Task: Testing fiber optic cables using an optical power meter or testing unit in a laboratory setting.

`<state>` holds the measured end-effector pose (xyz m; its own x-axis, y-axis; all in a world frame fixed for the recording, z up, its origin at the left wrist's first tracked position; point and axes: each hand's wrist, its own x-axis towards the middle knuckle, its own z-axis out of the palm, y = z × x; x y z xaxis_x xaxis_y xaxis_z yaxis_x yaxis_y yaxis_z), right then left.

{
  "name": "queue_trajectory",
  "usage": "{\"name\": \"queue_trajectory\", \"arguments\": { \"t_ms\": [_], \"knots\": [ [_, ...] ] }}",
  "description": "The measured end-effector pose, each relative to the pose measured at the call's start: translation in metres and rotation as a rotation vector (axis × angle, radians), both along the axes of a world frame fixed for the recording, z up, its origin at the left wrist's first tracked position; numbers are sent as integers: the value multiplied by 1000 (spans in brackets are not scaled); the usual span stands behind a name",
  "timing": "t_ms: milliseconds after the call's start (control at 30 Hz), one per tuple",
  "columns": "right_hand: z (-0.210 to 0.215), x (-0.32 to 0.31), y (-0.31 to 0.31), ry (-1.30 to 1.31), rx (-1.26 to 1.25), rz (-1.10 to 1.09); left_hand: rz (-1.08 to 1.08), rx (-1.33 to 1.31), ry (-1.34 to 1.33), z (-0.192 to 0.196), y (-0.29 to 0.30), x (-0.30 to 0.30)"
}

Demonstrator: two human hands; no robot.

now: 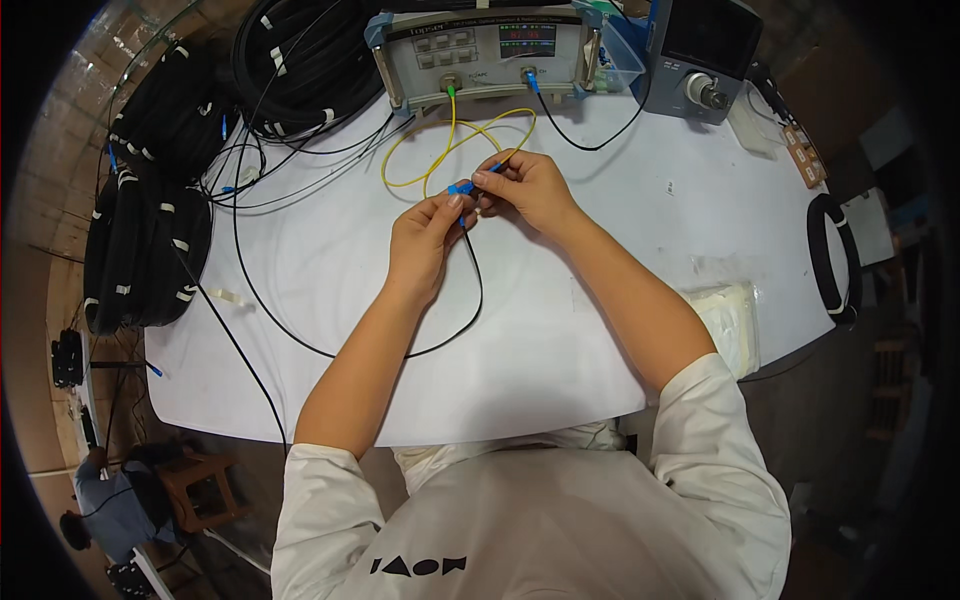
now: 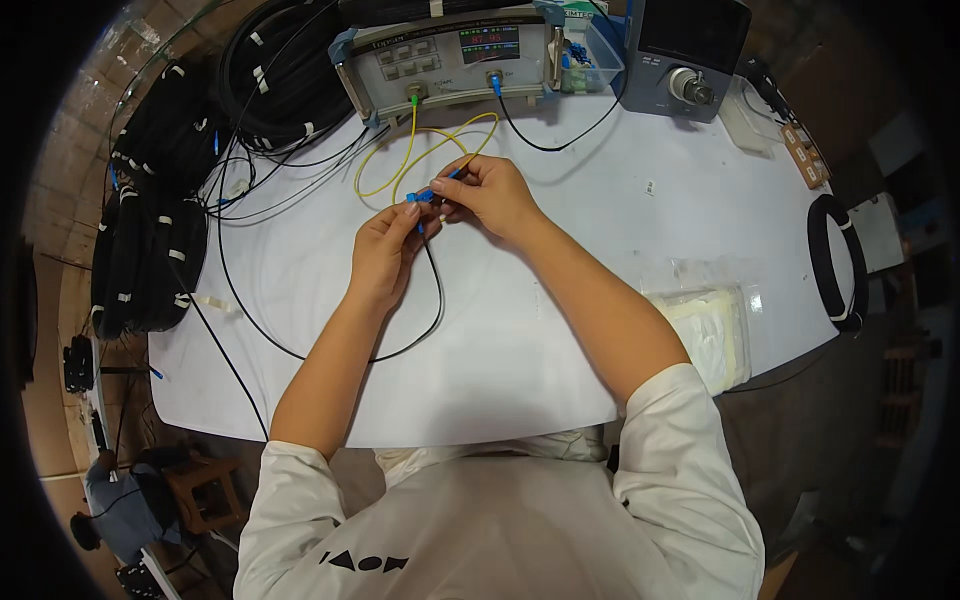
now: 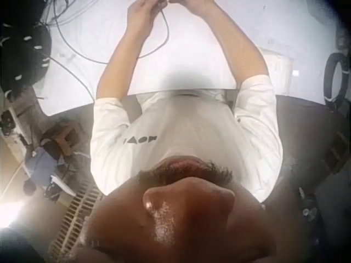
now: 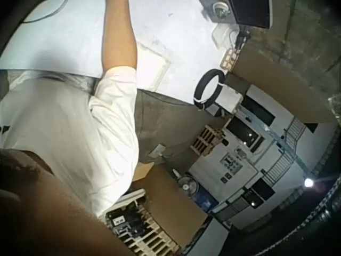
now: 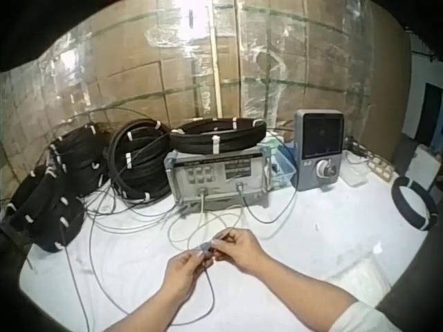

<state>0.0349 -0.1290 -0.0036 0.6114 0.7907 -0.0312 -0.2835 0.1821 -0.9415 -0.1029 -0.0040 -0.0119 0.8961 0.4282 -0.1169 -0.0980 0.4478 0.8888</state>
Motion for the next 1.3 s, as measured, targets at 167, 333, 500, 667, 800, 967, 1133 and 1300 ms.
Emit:
{"name": "queue_trajectory", "arguments": {
  "t_ms": [167, 333, 500, 667, 800, 967, 1133, 1300],
  "knots": [
    [-1, -2, 1, -93, 11, -18, -136, 15, -26, -4, 6, -1],
    [-4, -9, 4, -129, 40, -44, -241, 71, -19, -8, 15, -3],
    [6, -19, 1, -352, -66, -124, -272, 58, -30, -3, 13, -6],
    [2, -19, 1, -396, -72, -116, -318, -25, -50, 0, 16, -5],
    [2, -23, 3, -363, 8, -143, -281, -105, -59, 2, 13, -6],
    [1, -25, 5, -386, -12, -156, -248, -73, -83, 4, 8, -3],
    [-3, -19, 6, -354, -13, -125, -297, -51, -48, -1, 13, -2],
    [-6, -7, 4, 9, 130, -178, -179, -19, -1, 13, 2, 0]
  ]
}}
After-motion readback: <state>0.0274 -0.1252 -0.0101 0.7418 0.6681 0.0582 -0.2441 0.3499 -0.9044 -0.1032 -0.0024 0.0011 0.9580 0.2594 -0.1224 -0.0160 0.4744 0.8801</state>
